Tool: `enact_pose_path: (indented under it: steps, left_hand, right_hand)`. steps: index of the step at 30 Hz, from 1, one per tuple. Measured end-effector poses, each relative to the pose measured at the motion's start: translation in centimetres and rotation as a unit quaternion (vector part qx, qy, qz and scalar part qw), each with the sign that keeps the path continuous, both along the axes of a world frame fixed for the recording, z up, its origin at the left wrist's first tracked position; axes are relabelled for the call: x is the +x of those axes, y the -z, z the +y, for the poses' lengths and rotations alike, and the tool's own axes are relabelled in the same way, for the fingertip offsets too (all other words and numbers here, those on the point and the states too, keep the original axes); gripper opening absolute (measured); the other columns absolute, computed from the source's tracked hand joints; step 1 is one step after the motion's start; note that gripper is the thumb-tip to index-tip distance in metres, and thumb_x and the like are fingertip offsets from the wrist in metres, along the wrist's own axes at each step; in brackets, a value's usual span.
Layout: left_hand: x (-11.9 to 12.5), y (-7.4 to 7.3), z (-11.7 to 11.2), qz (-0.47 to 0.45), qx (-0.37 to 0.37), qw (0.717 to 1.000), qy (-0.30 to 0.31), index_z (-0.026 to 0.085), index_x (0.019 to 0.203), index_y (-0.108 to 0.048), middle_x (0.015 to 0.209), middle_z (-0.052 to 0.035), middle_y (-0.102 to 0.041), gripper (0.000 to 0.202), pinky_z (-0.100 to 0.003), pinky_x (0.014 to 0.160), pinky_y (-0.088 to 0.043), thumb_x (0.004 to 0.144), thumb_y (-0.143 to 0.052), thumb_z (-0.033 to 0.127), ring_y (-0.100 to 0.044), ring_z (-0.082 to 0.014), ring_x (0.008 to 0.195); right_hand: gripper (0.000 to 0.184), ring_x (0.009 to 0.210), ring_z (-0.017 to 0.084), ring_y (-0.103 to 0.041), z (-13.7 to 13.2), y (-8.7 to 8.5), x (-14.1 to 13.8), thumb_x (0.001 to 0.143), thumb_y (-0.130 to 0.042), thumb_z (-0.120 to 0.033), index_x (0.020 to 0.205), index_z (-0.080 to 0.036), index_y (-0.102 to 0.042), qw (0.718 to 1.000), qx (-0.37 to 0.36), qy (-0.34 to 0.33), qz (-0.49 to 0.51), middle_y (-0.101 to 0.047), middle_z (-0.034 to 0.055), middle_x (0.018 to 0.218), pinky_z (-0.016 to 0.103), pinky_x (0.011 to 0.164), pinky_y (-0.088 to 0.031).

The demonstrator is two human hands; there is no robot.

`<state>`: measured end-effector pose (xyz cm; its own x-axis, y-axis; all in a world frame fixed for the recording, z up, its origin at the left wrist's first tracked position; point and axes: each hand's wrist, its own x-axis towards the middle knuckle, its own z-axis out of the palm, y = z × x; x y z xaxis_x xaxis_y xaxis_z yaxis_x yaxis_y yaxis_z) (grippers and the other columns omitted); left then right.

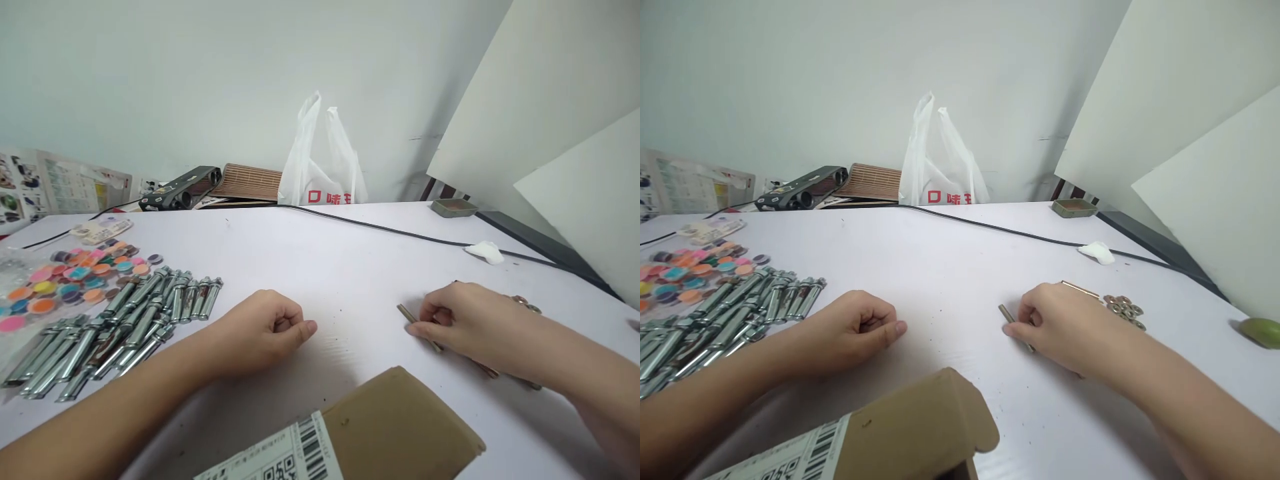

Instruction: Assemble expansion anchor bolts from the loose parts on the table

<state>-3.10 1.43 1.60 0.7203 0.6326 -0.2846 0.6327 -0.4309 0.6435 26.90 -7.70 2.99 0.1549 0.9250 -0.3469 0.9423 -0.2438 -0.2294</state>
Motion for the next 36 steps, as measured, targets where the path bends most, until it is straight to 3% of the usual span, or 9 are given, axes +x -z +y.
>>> enact_pose_path:
  steps: [5, 8, 12, 18, 21, 24, 27, 32, 36]
  left_hand:
    - [0.0, 0.2, -0.4, -0.046, -0.021, 0.998, -0.043, 0.017, 0.056, -0.035, 0.053, 0.004, -0.027, 0.045, -0.025, 0.045, -0.02, 0.086, -0.042, 0.049, -0.024, -0.0084, 0.049]
    - [1.0, -0.1, -0.7, -0.102, -0.043, 0.991, -0.078, 0.018, 0.063, -0.053, 0.053, 0.0031, -0.04, 0.04, -0.024, 0.045, -0.025, 0.085, -0.045, 0.051, -0.034, -0.0095, 0.05]
    - [3.0, -0.4, -0.9, -0.231, -0.035, 0.971, -0.051, 0.02, 0.078, -0.067, 0.077, -0.0012, -0.065, 0.035, -0.026, 0.065, -0.044, 0.086, -0.046, 0.047, -0.056, -0.0157, 0.073]
    - [3.6, -0.5, -1.7, -0.302, 0.009, 0.951, -0.071, 0.021, 0.077, -0.07, 0.09, -0.0014, -0.071, 0.028, -0.026, 0.082, -0.048, 0.087, -0.052, 0.038, -0.063, -0.0166, 0.089]
    - [2.9, -1.2, -1.4, -0.292, 0.117, 0.937, -0.15, 0.022, 0.072, -0.07, 0.091, 0.0, -0.072, 0.022, -0.027, 0.083, -0.049, 0.083, -0.058, 0.038, -0.064, -0.0171, 0.087]
    - [2.2, -1.4, -0.5, -0.26, 0.148, 0.93, -0.215, 0.022, 0.068, -0.069, 0.089, -0.0005, -0.073, 0.023, -0.028, 0.082, -0.049, 0.08, -0.061, 0.04, -0.065, -0.0191, 0.088]
    - [1.8, -0.8, 0.3, -0.231, 0.109, 0.938, -0.234, 0.021, 0.073, -0.071, 0.095, -0.0024, -0.073, 0.026, -0.031, 0.084, -0.049, 0.079, -0.061, 0.044, -0.064, -0.0215, 0.093]
    - [1.5, 0.3, 0.9, -0.21, 0.087, 0.939, -0.257, 0.021, 0.092, -0.073, 0.099, -0.0041, -0.073, 0.03, -0.032, 0.087, -0.049, 0.077, -0.063, 0.045, -0.065, -0.0209, 0.092]
    - [1.4, 0.8, 1.3, -0.192, 0.084, 0.947, -0.244, 0.019, 0.092, -0.072, 0.101, -0.0048, -0.072, 0.032, -0.032, 0.086, -0.05, 0.077, -0.062, 0.045, -0.065, -0.0216, 0.092]
  right_hand:
    - [0.039, 0.034, 0.01, -0.038, 0.5, -1.2, -1.5, 0.084, -0.048, -0.051, 0.061, -0.019, -0.05, 0.992, -0.045, 0.016, 0.115, -0.046, -0.0004, 0.051, 0.025, 0.033, -0.023]
    - [0.037, 0.036, 0.008, -0.035, 0.7, -2.1, -2.7, 0.086, -0.048, -0.047, 0.062, -0.02, -0.053, 0.978, 0.041, 0.022, 0.202, -0.041, -0.0021, 0.049, 0.024, 0.035, -0.024]
    - [0.027, 0.058, 0.01, -0.049, 1.4, -1.2, -6.1, 0.088, -0.051, -0.037, 0.069, -0.02, -0.062, 0.935, 0.19, -0.089, 0.286, -0.054, -0.0007, 0.063, 0.024, 0.055, -0.04]
    - [0.022, 0.077, 0.014, -0.054, 2.2, 0.8, -8.8, 0.09, -0.049, -0.028, 0.078, -0.019, -0.065, 0.898, 0.298, -0.229, 0.227, -0.061, 0.0017, 0.072, 0.029, 0.073, -0.043]
    - [0.025, 0.077, 0.018, -0.055, 2.2, -0.7, -6.0, 0.088, -0.052, -0.039, 0.09, -0.019, -0.067, 0.904, 0.354, -0.228, 0.071, -0.063, 0.0037, 0.075, 0.035, 0.075, -0.043]
    - [0.031, 0.081, 0.021, -0.059, 1.9, -2.9, -0.7, 0.084, -0.054, -0.048, 0.099, -0.023, -0.065, 0.941, 0.338, -0.012, -0.009, -0.066, 0.0053, 0.09, 0.036, 0.068, -0.045]
    - [0.037, 0.08, 0.025, -0.061, 1.4, -3.6, 5.3, 0.077, -0.06, -0.052, 0.096, -0.021, -0.065, 0.97, 0.203, 0.126, -0.048, -0.065, 0.0084, 0.095, 0.037, 0.061, -0.046]
    - [0.038, 0.089, 0.027, -0.062, 1.7, -1.3, 11.3, 0.077, -0.062, -0.051, 0.101, -0.021, -0.065, 0.996, 0.016, 0.068, 0.049, -0.064, 0.0103, 0.107, 0.038, 0.07, -0.051]
    - [0.029, 0.08, 0.023, -0.064, 1.9, -0.2, 12.0, 0.074, -0.068, -0.047, 0.088, -0.022, -0.07, 0.995, 0.058, 0.022, 0.074, -0.067, 0.0091, 0.102, 0.031, 0.062, -0.053]
